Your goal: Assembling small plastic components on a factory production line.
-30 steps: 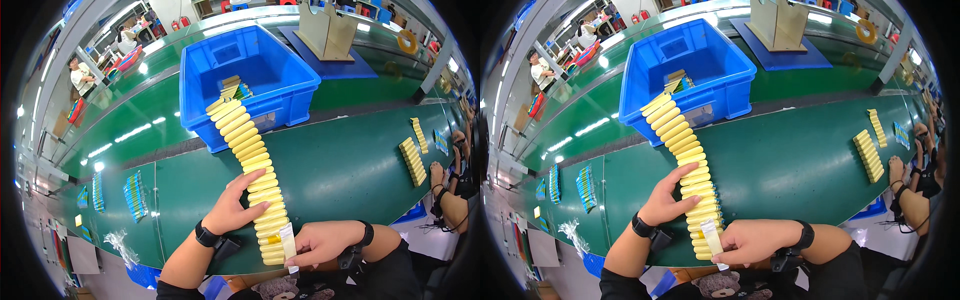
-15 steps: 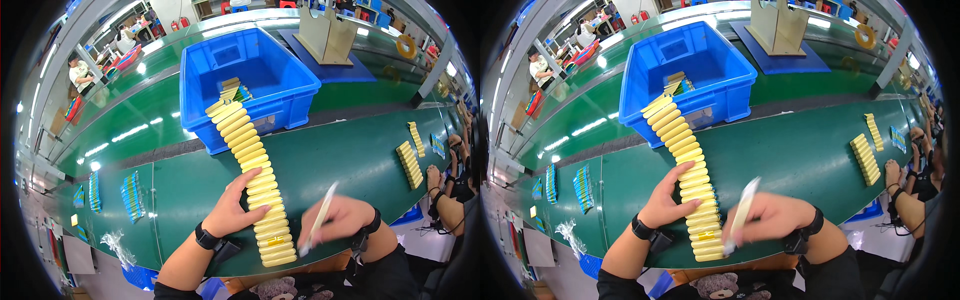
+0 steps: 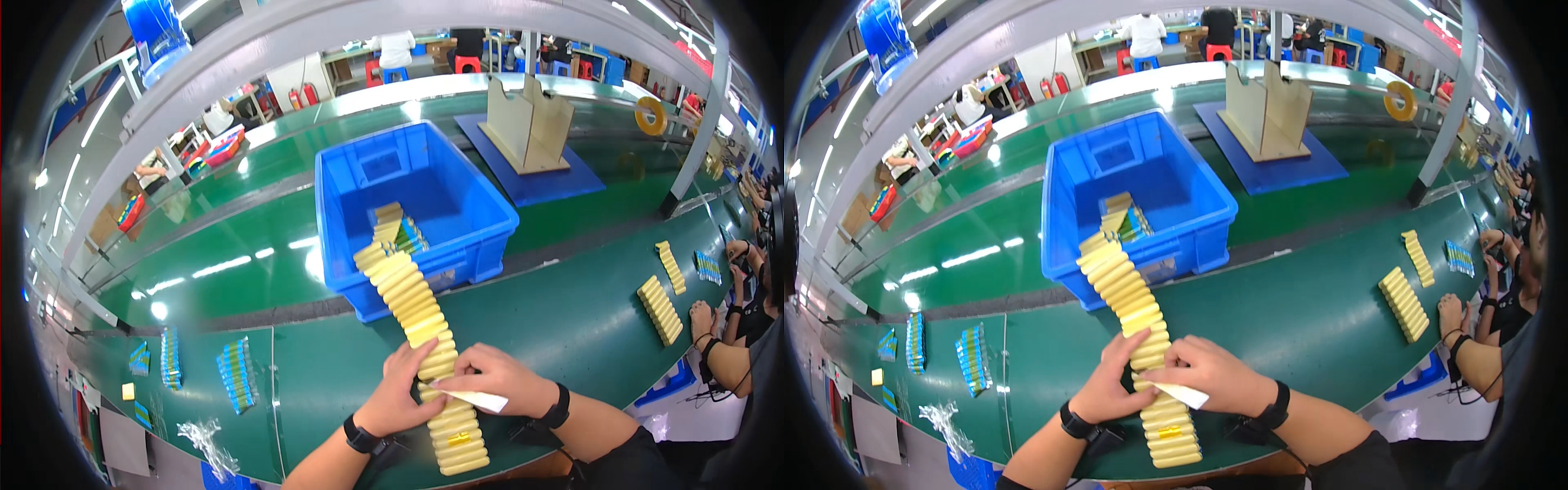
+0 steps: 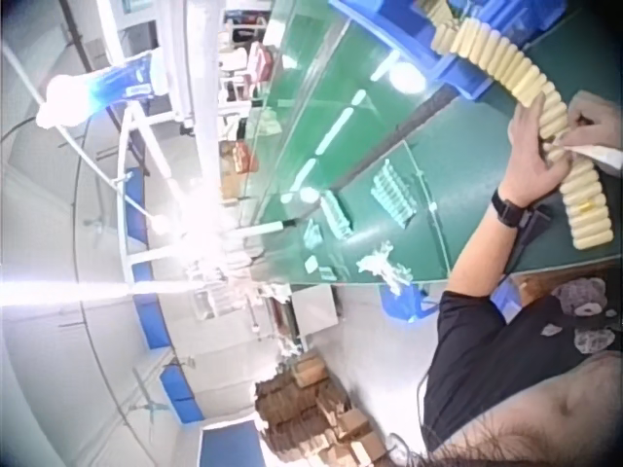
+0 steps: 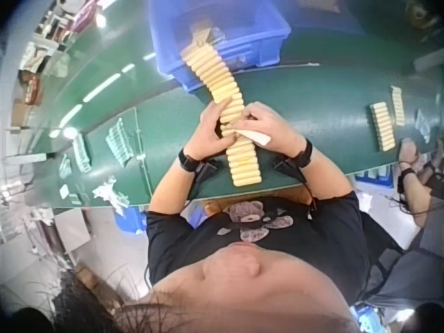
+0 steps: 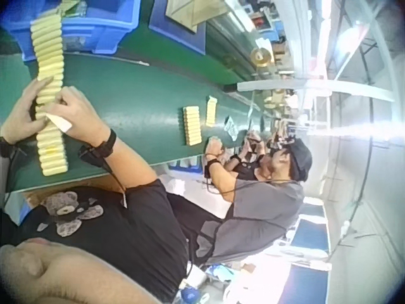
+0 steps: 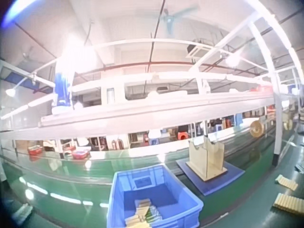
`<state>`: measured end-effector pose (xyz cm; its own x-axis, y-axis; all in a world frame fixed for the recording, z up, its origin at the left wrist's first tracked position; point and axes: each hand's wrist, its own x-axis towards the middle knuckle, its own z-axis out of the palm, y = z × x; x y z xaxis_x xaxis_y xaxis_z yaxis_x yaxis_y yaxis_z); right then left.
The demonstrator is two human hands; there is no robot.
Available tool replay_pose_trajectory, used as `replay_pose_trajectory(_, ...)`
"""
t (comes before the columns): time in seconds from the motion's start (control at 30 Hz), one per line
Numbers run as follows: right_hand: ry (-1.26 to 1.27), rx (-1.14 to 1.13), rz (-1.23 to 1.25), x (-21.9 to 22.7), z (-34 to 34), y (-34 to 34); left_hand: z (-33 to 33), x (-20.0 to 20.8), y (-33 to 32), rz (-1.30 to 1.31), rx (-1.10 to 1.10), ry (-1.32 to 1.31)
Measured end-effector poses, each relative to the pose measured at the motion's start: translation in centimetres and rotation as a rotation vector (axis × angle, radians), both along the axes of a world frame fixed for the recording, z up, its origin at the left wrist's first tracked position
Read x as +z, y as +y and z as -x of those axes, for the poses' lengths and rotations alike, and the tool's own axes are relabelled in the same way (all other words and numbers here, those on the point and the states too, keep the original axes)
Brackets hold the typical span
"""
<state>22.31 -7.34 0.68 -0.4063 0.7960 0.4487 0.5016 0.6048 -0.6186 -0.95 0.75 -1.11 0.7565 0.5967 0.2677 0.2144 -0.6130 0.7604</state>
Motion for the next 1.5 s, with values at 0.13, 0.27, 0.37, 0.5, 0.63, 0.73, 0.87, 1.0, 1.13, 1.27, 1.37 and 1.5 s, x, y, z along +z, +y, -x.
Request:
replay_pose_trajectory(0.13,-0.009,-0.026,0.009,0.6,-0.4,-0.1,-0.3,0.3,0.3,0.073,-0.025,0.01)
replay_pose_trajectory(0.27,-0.031,-0.072,0.065,0.7,-2.3,-0.3,-0.1,0.3,0.2,0.112,0.025,0.026)
replay_pose_trajectory(0.37,0.021,-0.297,0.079,0.6,-5.0,-1.0,-0.4,-0.3,0.8,0.276,-0.005,0.028)
replay_pose_trajectory(0.5,0.011,-0.482,0.057,0.4,-7.0,-0.2,0.2,-1.3,0.2,0.502,-0.007,-0.127)
replay_pose_trajectory(0.63,0.133,-0.473,0.158,-0.6,-7.4,0.7,0.1,-1.0,0.9,0.669,0.014,-0.251)
replay_pose_trajectory(0.73,0.078,-0.44,0.142,-2.4,-8.1,1.2,-0.1,0.2,1.6,0.8,0.034,-0.376)
replay_pose_trajectory(0.87,-0.066,-0.463,0.131,-1.9,-7.8,2.1,1.6,2.2,3.8,0.961,0.403,-0.271)
replay_pose_trajectory(1.0,-0.291,-0.417,0.241,-0.6,-8.3,2.1,3.8,6.4,4.6,-0.029,0.59,0.255)
replay_pose_trajectory(1.13,-0.211,-0.496,0.31,1.8,-10.3,2.0,7.3,7.5,6.9,0.115,0.702,-0.08)
replay_pose_trajectory(1.27,0.573,-0.753,0.277,3.5,-11.8,9.8,1.5,8.4,16.9,0.711,0.651,-0.264)
replay_pose_trajectory(1.37,0.806,-0.661,0.585,5.7,-11.2,15.5,1.4,6.5,18.0,0.895,0.377,-0.4)
replay_pose_trajectory(1.5,0.88,-0.392,0.653,3.3,-12.3,14.9,0.5,6.2,14.2,0.785,0.424,-0.595)
